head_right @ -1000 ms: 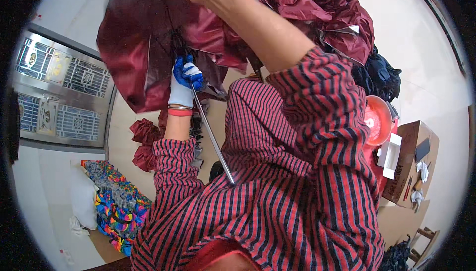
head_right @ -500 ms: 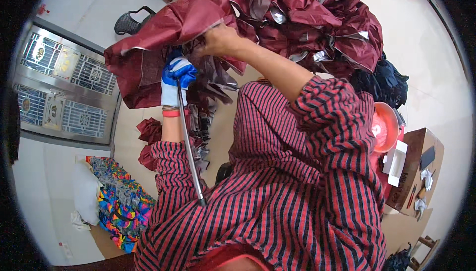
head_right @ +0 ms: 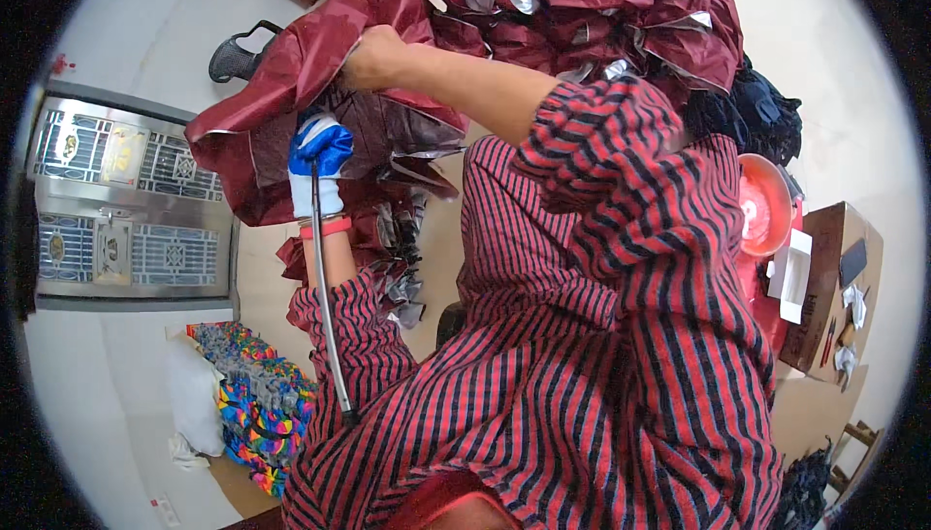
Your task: Assembling or repairing umbrellas by attaching fabric to the frames.
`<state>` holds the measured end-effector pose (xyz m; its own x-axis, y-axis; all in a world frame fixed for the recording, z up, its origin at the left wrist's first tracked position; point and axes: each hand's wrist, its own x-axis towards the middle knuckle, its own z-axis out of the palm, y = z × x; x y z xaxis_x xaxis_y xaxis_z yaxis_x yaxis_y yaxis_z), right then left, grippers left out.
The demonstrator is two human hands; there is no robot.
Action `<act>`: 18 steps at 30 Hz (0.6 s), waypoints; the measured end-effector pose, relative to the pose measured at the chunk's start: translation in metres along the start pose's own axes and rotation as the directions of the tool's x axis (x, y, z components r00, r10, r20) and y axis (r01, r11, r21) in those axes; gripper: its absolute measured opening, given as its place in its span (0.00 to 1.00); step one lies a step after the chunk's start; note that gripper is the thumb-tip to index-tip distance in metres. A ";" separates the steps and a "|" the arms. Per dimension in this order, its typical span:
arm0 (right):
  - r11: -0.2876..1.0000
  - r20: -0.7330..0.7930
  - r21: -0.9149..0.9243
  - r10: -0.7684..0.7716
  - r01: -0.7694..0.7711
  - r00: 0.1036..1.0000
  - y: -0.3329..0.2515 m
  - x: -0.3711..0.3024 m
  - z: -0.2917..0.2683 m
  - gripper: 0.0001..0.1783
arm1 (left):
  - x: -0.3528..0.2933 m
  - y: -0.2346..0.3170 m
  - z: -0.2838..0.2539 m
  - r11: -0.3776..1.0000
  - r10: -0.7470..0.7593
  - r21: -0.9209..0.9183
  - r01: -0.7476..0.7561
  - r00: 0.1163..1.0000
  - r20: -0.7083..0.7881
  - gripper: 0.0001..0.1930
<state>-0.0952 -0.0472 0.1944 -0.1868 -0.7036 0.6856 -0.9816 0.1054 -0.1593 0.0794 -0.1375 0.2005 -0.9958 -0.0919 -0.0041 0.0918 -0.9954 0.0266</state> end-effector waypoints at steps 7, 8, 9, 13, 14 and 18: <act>0.891 -0.134 0.328 0.372 -0.313 0.919 -0.006 0.050 -0.076 0.19 | -0.003 0.027 -0.009 0.980 -0.165 -0.115 0.163 0.986 0.000 0.20; 0.955 -0.380 0.206 0.281 -0.216 0.881 -0.008 0.051 -0.086 0.13 | 0.000 0.036 -0.019 0.996 -0.084 0.036 0.086 0.995 -0.060 0.20; 0.988 -0.593 0.053 0.147 -0.144 0.792 -0.008 0.053 -0.099 0.11 | 0.006 0.043 -0.030 0.982 0.002 0.189 0.018 0.994 -0.105 0.20; 0.881 -0.850 0.335 0.130 0.334 0.511 -0.045 0.068 -0.171 0.15 | 0.012 0.077 -0.033 0.935 -0.235 0.320 0.153 0.943 0.235 0.15; 0.860 -0.591 0.496 0.229 0.124 0.773 -0.053 0.049 -0.145 0.16 | 0.012 0.104 -0.036 0.868 -0.330 0.463 0.181 0.906 0.265 0.16; 0.713 0.130 0.637 0.277 -0.294 0.952 -0.103 -0.071 -0.071 0.41 | 0.023 0.120 -0.050 0.981 -0.081 0.186 0.048 0.981 0.176 0.21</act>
<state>0.0160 0.0422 0.2127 -0.4445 -0.7320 0.5164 -0.6195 -0.1652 -0.7674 0.0681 -0.2607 0.1541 -0.9854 -0.0049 0.1699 0.0414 -0.9765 0.2116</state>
